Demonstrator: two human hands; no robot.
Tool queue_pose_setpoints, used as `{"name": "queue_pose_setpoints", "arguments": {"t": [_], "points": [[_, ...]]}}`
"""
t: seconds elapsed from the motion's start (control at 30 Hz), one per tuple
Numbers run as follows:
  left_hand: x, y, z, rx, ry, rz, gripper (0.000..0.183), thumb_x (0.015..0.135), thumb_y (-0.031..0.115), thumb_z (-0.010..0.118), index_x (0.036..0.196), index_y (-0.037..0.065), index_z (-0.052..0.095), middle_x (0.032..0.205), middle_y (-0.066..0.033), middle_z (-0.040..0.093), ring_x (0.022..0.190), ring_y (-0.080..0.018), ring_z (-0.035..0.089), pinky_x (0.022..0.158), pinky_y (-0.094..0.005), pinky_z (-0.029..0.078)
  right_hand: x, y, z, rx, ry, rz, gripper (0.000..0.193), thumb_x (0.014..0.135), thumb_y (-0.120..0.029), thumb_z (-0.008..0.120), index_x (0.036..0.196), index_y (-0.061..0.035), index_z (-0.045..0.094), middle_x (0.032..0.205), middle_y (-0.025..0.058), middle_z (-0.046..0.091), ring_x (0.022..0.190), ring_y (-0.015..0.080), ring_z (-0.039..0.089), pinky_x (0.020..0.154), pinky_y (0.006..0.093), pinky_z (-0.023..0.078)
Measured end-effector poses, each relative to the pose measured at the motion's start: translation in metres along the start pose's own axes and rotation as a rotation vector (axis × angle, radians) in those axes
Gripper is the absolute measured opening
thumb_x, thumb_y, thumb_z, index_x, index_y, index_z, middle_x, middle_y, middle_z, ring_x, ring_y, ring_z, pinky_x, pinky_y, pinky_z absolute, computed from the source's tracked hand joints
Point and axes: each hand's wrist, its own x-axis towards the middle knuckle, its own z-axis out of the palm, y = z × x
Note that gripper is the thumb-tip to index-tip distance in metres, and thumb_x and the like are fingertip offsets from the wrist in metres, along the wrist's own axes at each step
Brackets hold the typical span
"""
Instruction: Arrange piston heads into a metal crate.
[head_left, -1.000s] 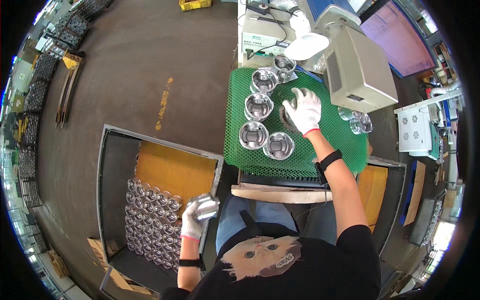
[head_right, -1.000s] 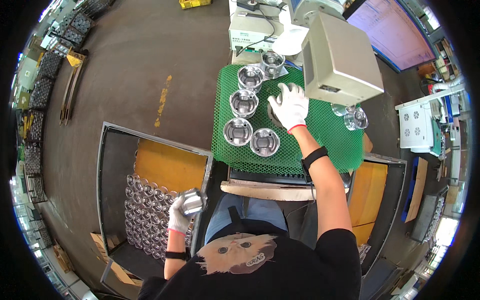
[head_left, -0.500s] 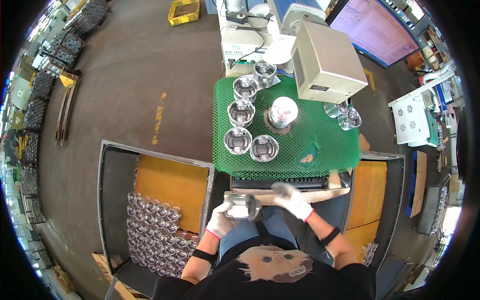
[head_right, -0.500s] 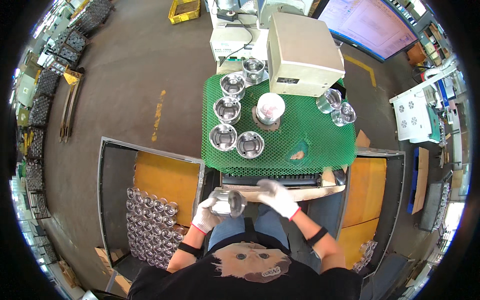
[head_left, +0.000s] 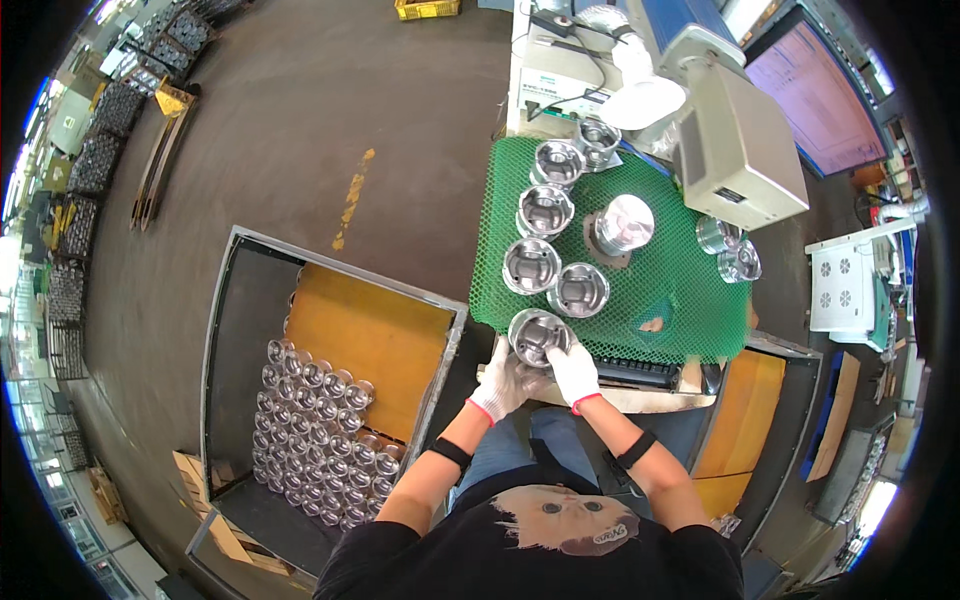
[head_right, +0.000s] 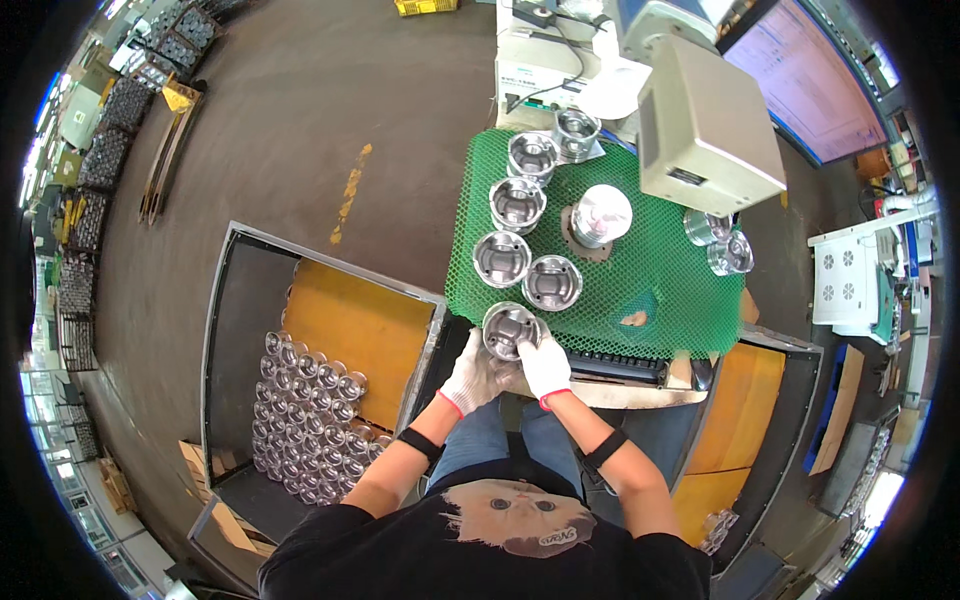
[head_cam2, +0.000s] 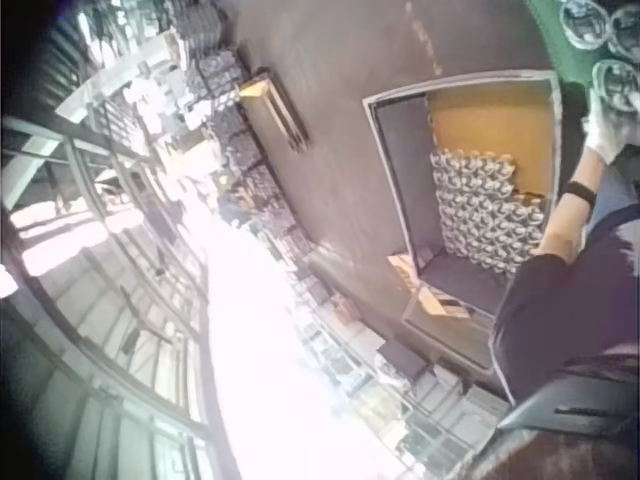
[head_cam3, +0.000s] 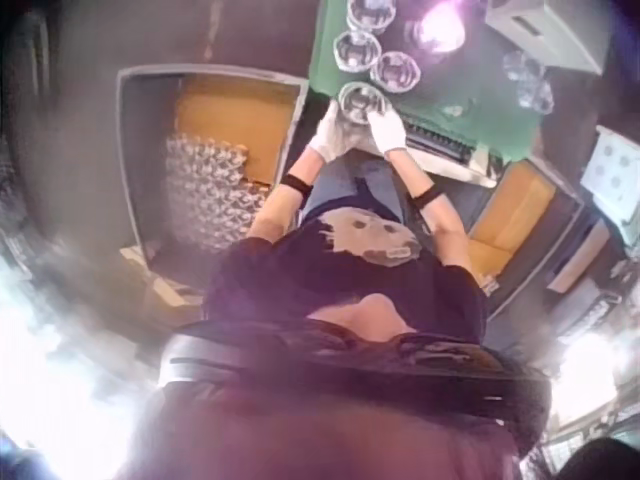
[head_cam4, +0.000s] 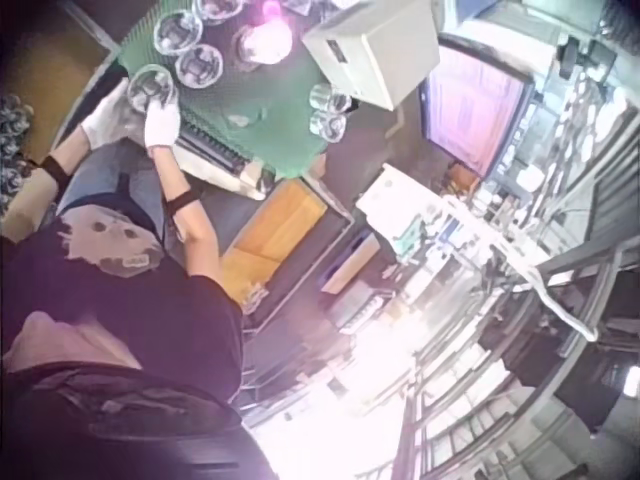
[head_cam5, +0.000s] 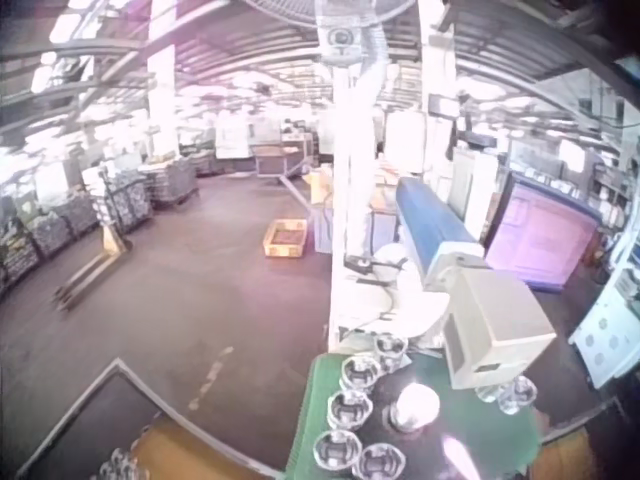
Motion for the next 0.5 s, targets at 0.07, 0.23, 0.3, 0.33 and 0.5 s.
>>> {"name": "queue_pose_setpoints", "arguments": {"t": [0.07,0.23,0.3,0.33,0.5], "points": [[0.007,0.011,0.003,0.061,0.075,0.037,0.076,0.095,0.067,0.031,0.144,0.010,0.035,0.143,-0.0166,0.044,0.130,-0.0310,0.045,0.108,-0.0470,0.038,0.003,0.000,0.016,0.199,0.094,-0.051,0.050,0.088,-0.027,0.058,0.132,-0.0022,0.053,0.111,0.0165,0.067,0.100,0.0280,0.065,0.088,0.0362,0.049],[0.001,0.032,-0.011,0.143,-0.026,-0.027,0.084,0.094,0.067,0.033,0.150,0.004,0.025,0.149,-0.0186,0.036,0.131,-0.0362,0.043,0.109,-0.0489,0.035,-0.030,-0.054,-0.024,-0.580,0.072,-0.141,0.077,0.086,-0.043,0.065,0.143,-0.0009,0.036,0.096,0.0178,0.069,0.087,0.0369,0.065,0.081,0.0433,0.051],[-0.003,0.039,-0.010,0.145,0.000,-0.039,0.086,0.094,0.068,0.034,0.149,0.003,0.025,0.149,-0.0194,0.035,0.132,-0.0370,0.041,0.110,-0.0488,0.035,-0.029,-0.073,-0.036,-0.704,0.355,-0.551,0.072,0.079,-0.040,0.070,0.136,-0.0050,0.045,0.092,0.0142,0.065,0.084,0.0324,0.062,0.081,0.0439,0.048],[-0.005,0.041,-0.009,0.151,0.038,-0.053,0.088,0.093,0.069,0.034,0.149,0.001,0.025,0.149,-0.0202,0.035,0.133,-0.0379,0.040,0.110,-0.0486,0.034,-0.024,-0.094,-0.043,-0.809,0.452,-0.693,0.069,0.076,-0.037,0.071,0.132,-0.0059,0.048,0.091,0.0139,0.063,0.084,0.0311,0.061,0.083,0.0438,0.046],[-0.005,0.049,-0.009,0.233,0.013,-0.049,0.085,0.094,0.067,0.034,0.149,0.002,0.025,0.147,-0.0228,0.035,0.133,-0.0388,0.038,0.110,-0.0492,0.034,0.023,-0.100,-0.020,-0.892,0.235,-0.408,0.067,0.073,-0.032,0.071,0.135,-0.0235,0.046,0.091,0.0162,0.061,0.083,0.0348,0.062,0.075,0.0475,0.048]]}}
